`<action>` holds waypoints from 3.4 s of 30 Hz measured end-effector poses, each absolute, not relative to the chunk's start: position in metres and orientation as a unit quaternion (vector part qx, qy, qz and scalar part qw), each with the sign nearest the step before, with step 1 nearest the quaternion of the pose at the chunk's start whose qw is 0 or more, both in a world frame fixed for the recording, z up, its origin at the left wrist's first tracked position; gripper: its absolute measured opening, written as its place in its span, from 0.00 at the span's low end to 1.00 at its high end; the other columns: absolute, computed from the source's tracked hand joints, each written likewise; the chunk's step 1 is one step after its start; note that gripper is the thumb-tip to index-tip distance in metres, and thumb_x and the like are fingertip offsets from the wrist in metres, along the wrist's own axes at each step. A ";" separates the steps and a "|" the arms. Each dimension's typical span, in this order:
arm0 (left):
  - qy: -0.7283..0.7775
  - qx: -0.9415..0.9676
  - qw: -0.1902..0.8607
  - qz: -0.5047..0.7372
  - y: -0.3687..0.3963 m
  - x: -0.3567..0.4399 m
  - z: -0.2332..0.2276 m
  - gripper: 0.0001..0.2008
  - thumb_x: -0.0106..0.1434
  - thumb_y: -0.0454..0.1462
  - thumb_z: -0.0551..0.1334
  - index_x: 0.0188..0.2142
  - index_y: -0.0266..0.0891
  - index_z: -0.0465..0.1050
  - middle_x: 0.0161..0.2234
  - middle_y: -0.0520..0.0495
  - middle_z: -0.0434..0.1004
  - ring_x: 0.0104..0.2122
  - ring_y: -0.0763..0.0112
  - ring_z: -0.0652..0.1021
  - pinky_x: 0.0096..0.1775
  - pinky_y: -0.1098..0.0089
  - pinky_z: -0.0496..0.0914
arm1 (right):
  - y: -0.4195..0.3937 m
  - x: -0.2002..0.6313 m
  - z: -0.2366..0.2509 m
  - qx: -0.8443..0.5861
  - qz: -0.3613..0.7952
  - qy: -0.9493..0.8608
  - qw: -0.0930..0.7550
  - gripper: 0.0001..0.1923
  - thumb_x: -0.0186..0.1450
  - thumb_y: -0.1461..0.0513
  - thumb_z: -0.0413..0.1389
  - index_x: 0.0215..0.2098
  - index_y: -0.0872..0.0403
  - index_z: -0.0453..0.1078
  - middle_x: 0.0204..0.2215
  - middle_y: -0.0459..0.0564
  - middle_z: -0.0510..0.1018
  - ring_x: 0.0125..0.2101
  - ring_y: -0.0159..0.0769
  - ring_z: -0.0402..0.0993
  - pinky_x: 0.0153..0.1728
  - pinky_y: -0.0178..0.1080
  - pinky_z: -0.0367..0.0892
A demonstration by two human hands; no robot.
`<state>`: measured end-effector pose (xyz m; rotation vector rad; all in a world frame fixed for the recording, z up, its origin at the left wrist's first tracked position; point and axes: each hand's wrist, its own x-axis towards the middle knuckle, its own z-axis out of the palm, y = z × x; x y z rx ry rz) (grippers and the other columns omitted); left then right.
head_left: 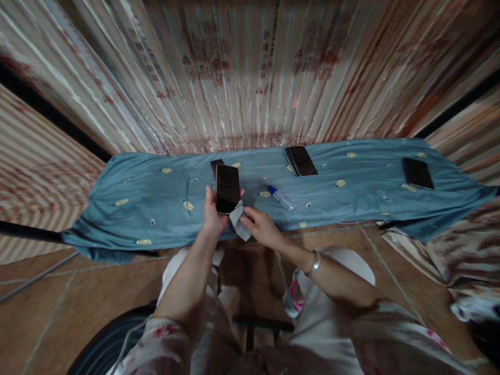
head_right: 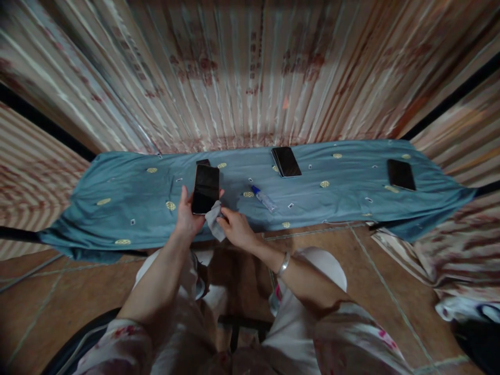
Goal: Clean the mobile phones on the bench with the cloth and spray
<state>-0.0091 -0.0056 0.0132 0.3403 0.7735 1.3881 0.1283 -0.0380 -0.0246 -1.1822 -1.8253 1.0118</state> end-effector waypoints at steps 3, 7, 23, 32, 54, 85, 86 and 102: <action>0.339 0.123 0.701 0.615 -0.005 -0.008 0.013 0.28 0.67 0.51 0.47 0.54 0.35 0.70 0.45 0.36 0.79 0.44 0.56 0.80 0.44 0.57 0.74 | -0.039 0.140 -0.015 -0.462 0.215 -0.811 0.287 0.12 0.68 0.64 0.51 0.49 0.56 0.69 0.39 0.55 0.79 0.39 0.41 0.74 0.42 0.41 0.67; 0.337 0.091 0.721 0.599 -0.005 -0.004 0.013 0.26 0.68 0.46 0.45 0.55 0.33 0.68 0.46 0.35 0.79 0.42 0.55 0.81 0.43 0.54 0.74 | -0.039 0.147 -0.006 -0.446 0.057 -0.863 0.232 0.13 0.69 0.65 0.49 0.50 0.58 0.68 0.39 0.59 0.78 0.41 0.45 0.72 0.45 0.46 0.68; 0.370 0.106 0.704 0.597 -0.004 0.008 0.000 0.21 0.64 0.45 0.50 0.44 0.32 0.73 0.30 0.42 0.81 0.31 0.62 0.81 0.38 0.65 0.74 | -0.039 0.141 -0.002 -0.389 0.057 -0.882 0.259 0.13 0.68 0.64 0.51 0.50 0.58 0.70 0.43 0.59 0.77 0.44 0.46 0.70 0.48 0.48 0.68; 0.381 0.092 0.680 0.619 -0.003 0.008 0.000 0.14 0.63 0.39 0.51 0.30 0.37 0.73 0.23 0.48 0.77 0.23 0.70 0.78 0.32 0.70 0.73 | -0.023 0.133 -0.011 -0.414 0.161 -0.831 0.334 0.14 0.66 0.60 0.56 0.49 0.54 0.72 0.45 0.55 0.79 0.47 0.43 0.73 0.50 0.45 0.67; 0.466 0.183 0.551 0.668 0.000 0.009 -0.007 0.32 0.56 0.30 0.64 0.59 0.46 0.62 0.36 0.55 0.76 0.29 0.79 0.75 0.32 0.80 0.67 | -0.020 0.115 -0.003 -0.485 0.223 -0.772 0.346 0.10 0.62 0.65 0.54 0.41 0.54 0.74 0.34 0.51 0.79 0.34 0.37 0.74 0.38 0.37 0.67; 0.267 0.121 0.743 0.601 -0.010 -0.009 0.016 0.36 0.63 0.60 0.46 0.45 0.30 0.75 0.37 0.36 0.81 0.37 0.60 0.81 0.43 0.60 0.74 | -0.014 0.125 -0.007 -0.327 0.778 -0.319 0.432 0.09 0.51 0.59 0.63 0.23 0.57 0.73 0.18 0.42 0.74 0.18 0.25 0.67 0.21 0.29 0.63; 0.271 0.123 0.740 0.603 -0.010 -0.009 0.016 0.36 0.63 0.60 0.46 0.44 0.31 0.75 0.36 0.37 0.81 0.36 0.60 0.81 0.43 0.60 0.74 | -0.015 0.124 -0.007 -0.327 0.777 -0.324 0.430 0.09 0.51 0.58 0.64 0.23 0.57 0.74 0.18 0.42 0.74 0.18 0.25 0.67 0.21 0.29 0.62; 0.401 0.211 0.647 0.614 -0.007 -0.007 0.007 0.32 0.63 0.59 0.47 0.37 0.36 0.76 0.28 0.44 0.80 0.29 0.67 0.80 0.32 0.69 0.73 | 0.006 0.144 -0.006 -0.391 0.601 -0.425 0.553 0.21 0.57 0.45 0.60 0.39 0.52 0.78 0.34 0.47 0.82 0.38 0.38 0.78 0.41 0.41 0.72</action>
